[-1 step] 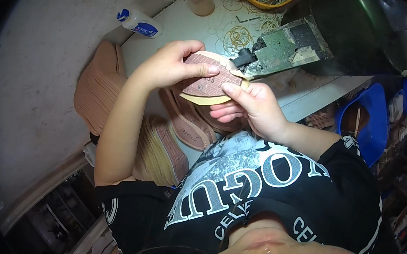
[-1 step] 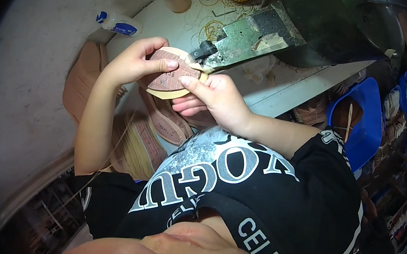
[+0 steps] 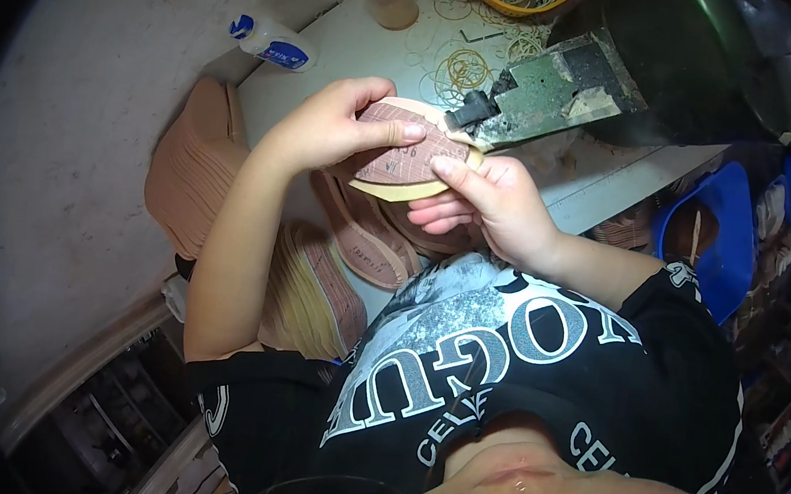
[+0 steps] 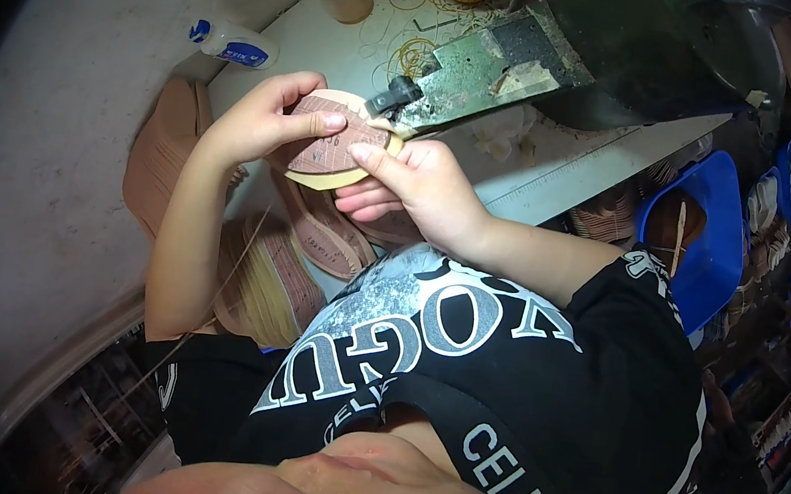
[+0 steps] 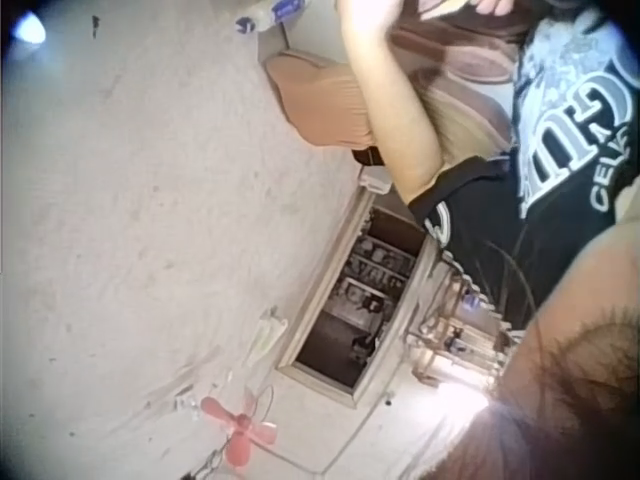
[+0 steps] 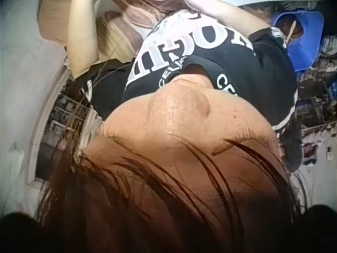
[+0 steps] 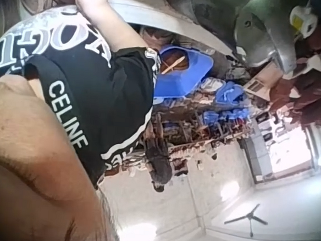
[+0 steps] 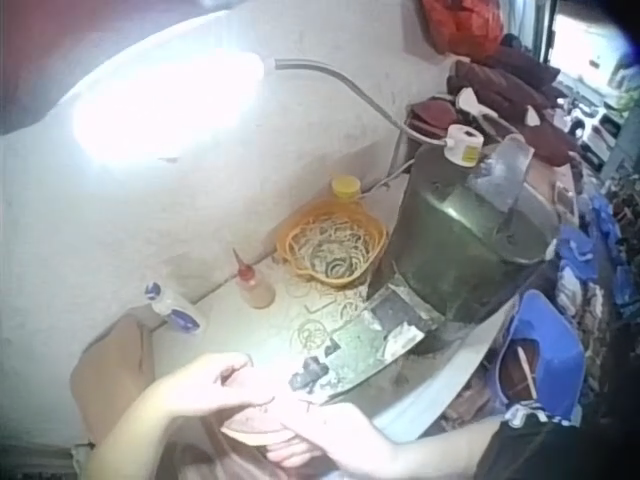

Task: The worker applies adhesive and attaches a thin fabric or leather liner to shoe insoles.

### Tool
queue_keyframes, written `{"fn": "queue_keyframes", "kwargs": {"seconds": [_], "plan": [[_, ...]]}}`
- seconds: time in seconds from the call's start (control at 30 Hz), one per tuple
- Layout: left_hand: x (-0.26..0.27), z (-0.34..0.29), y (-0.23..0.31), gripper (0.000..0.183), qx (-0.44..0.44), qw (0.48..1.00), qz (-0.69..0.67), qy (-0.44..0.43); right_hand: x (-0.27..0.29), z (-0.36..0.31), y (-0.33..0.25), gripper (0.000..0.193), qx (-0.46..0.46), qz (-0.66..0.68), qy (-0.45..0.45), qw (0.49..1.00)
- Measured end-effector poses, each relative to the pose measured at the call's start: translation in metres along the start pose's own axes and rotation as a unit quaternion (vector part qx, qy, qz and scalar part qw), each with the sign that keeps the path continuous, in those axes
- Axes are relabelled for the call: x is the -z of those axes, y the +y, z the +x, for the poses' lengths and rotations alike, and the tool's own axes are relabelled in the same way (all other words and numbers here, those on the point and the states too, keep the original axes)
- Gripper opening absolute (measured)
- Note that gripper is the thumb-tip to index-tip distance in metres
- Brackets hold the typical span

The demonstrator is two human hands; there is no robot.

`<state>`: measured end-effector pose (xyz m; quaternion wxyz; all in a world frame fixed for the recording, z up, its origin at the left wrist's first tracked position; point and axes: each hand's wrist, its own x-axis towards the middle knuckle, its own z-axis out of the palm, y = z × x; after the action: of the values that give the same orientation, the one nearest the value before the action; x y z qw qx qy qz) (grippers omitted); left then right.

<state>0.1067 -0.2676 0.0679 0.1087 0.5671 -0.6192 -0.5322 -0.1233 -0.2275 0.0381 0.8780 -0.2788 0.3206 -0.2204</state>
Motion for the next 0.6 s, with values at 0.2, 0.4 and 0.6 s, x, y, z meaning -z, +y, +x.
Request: {"fn": "queue_keyframes", "kwargs": {"seconds": [0.2, 0.4, 0.6], "plan": [[-0.024, -0.022, 0.005, 0.041, 0.101, 0.981, -0.16, 0.037, 0.007, 0.003, -0.001, 0.036, 0.018, -0.005, -0.037, 0.999], [-0.046, -0.037, 0.013, 0.046, 0.164, 0.968, -0.162, 0.101, 0.02, 0.007, -0.004, 0.033, 0.062, -0.089, -0.029, 0.994], [-0.076, -0.047, 0.034, 0.059, 0.221, 0.933, -0.183, 0.217, 0.015, 0.004, -0.003, 0.035, 0.087, -0.085, -0.046, 0.992]]}}
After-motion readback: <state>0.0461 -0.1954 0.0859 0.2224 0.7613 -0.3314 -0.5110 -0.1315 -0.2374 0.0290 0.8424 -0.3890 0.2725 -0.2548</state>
